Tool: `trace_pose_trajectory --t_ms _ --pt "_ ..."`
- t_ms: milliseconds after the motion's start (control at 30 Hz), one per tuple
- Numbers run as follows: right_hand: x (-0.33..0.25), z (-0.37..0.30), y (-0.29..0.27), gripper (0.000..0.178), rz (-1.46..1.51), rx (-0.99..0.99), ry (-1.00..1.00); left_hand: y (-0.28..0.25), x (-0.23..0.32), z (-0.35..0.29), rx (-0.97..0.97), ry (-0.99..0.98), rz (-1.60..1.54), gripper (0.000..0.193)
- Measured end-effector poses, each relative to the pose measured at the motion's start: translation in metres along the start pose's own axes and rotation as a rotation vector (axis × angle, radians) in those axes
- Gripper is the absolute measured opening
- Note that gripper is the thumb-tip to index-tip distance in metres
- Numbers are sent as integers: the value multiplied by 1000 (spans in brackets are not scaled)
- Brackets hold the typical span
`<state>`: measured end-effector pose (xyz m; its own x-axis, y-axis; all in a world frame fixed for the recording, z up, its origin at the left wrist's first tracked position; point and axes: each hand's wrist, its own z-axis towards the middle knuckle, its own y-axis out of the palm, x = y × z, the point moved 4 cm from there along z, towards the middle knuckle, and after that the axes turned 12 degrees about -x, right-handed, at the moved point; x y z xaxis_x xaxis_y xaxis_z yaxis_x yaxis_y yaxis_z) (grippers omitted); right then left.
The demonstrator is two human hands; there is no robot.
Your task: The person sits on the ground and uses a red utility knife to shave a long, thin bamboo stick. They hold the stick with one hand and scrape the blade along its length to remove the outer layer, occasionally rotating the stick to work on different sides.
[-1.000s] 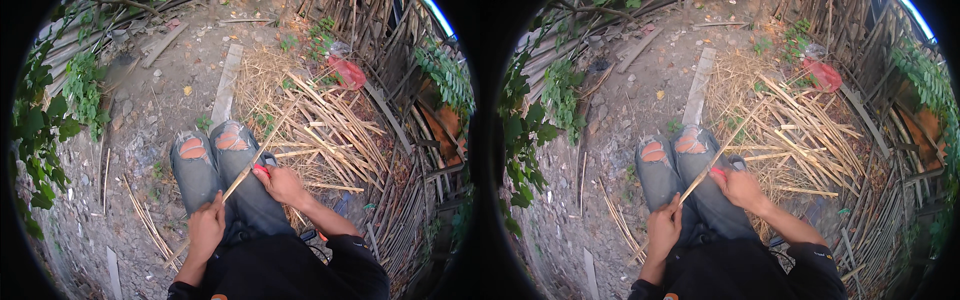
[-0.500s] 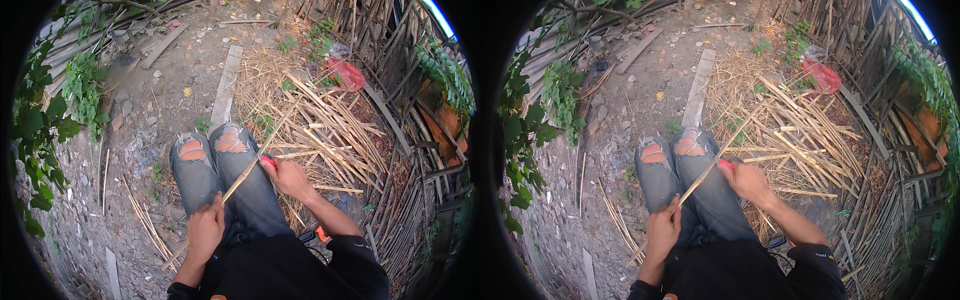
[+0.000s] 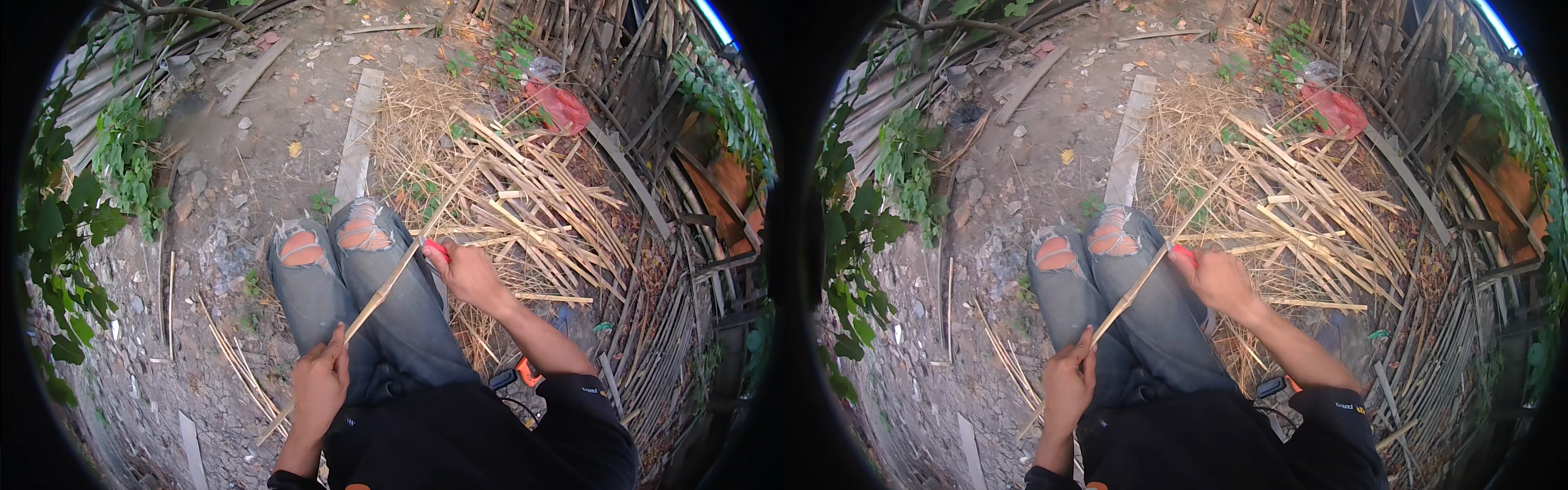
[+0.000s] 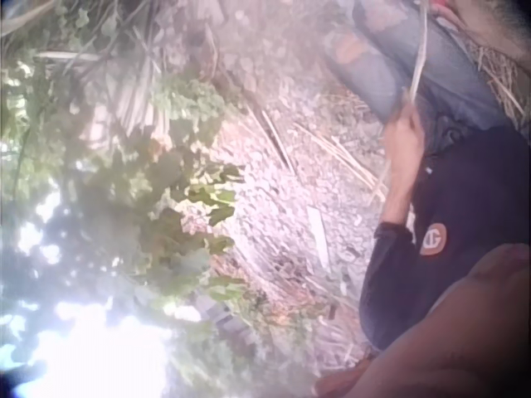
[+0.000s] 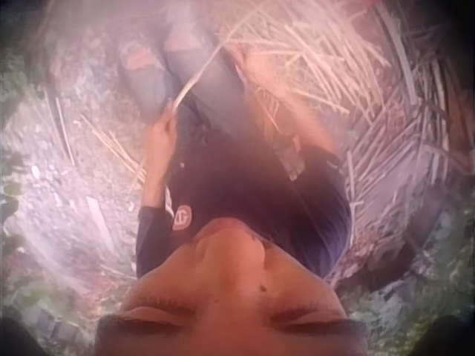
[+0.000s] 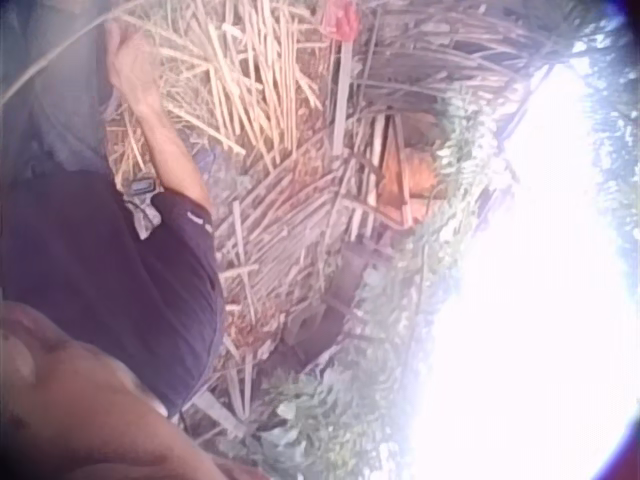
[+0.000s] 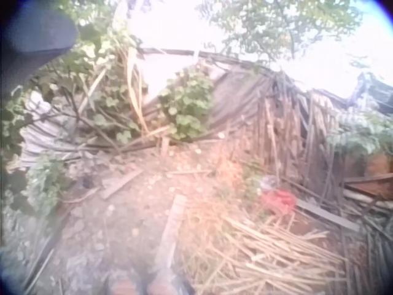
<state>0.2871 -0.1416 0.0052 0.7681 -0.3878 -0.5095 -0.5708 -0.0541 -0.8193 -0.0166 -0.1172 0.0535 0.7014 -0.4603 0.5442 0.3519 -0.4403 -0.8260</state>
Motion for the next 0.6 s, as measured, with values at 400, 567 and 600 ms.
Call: trace_pose_trajectory --t_ms 400,567,600 --pt "-21 -38 13 62 47 -1 -76 -17 -30 -28 -13 24 20 33" --pt "-6 -10 10 64 89 22 7 -24 -39 -39 9 23 22 33" --pt "12 4 4 68 152 28 55 -27 -41 -43 17 18 39 33"
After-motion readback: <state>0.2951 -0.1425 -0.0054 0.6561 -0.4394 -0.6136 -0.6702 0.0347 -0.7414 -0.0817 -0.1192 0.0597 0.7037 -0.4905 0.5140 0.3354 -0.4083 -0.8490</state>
